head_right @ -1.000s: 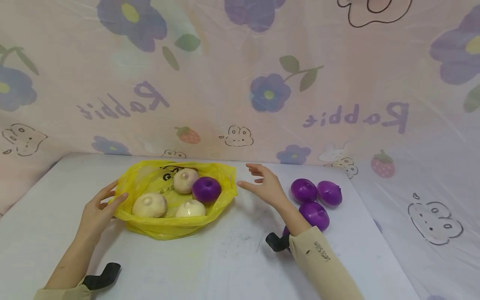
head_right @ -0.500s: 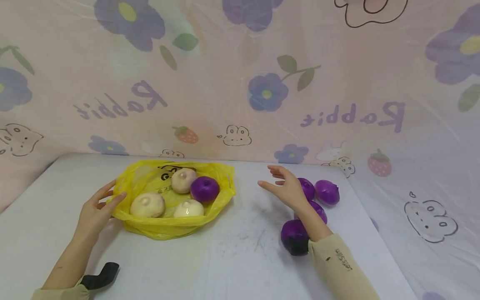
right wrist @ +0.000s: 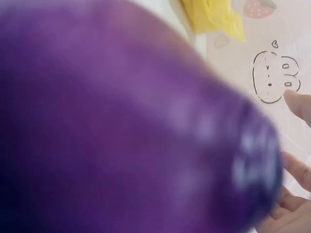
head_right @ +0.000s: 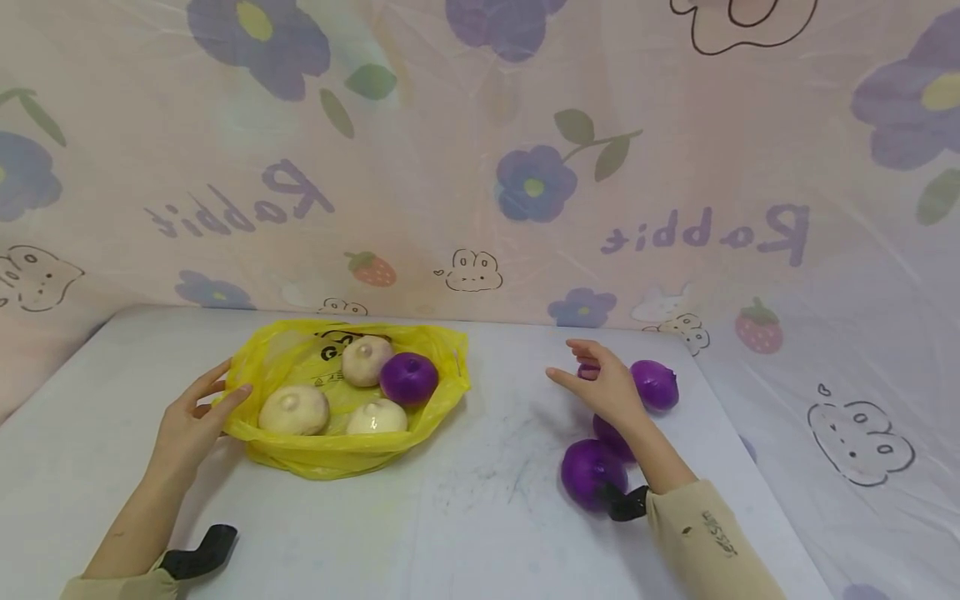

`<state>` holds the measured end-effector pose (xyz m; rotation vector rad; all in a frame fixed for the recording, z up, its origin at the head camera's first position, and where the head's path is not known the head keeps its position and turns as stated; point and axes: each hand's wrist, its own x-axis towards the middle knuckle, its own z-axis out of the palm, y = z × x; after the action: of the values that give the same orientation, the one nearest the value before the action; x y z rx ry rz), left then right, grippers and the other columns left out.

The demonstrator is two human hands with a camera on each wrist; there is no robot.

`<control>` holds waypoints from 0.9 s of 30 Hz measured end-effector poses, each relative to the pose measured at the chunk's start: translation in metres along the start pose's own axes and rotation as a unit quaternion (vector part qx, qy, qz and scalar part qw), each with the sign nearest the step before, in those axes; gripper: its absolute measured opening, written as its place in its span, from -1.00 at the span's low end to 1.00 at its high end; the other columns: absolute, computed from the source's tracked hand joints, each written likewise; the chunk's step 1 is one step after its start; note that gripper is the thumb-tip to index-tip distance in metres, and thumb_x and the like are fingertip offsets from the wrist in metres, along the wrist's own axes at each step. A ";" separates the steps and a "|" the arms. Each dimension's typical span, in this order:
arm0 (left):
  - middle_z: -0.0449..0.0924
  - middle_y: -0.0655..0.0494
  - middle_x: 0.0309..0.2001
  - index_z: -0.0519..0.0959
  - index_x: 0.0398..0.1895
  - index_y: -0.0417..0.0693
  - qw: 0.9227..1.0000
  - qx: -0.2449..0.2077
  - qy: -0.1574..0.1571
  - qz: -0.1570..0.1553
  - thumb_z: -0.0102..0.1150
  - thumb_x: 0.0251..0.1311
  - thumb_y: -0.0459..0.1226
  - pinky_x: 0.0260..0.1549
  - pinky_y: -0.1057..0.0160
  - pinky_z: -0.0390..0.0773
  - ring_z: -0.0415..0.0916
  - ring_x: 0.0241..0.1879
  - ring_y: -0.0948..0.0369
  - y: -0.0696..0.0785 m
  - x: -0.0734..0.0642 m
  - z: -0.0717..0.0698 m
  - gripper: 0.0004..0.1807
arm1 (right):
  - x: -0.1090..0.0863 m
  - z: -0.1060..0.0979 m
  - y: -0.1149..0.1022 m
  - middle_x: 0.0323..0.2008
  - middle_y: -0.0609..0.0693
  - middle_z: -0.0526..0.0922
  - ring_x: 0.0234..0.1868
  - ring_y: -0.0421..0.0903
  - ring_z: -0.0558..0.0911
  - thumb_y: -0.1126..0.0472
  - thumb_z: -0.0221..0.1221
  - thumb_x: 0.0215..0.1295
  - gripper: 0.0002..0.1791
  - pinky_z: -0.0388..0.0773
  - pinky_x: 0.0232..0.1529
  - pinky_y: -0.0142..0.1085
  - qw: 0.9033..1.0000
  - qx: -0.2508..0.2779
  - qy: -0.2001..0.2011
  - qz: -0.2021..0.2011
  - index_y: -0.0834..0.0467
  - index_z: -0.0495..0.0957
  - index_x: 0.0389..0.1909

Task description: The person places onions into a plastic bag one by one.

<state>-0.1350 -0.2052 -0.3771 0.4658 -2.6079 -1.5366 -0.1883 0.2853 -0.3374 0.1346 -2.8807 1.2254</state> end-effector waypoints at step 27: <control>0.20 -0.22 0.34 0.10 0.50 0.18 1.000 0.016 0.003 0.003 -0.02 0.32 0.08 -0.43 0.41 0.41 0.25 -0.08 0.10 0.001 0.002 0.001 -0.29 | -0.031 -0.023 0.039 0.19 0.31 0.47 0.16 0.21 0.47 -0.02 0.28 0.21 -0.30 0.44 0.07 -0.44 0.997 -0.048 0.050 -0.016 0.30 0.38 0.26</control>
<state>-0.1375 -0.2042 -0.3769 0.4627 -2.6314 -1.4913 -0.1611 0.3316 -0.3507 0.1147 -2.8322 1.0552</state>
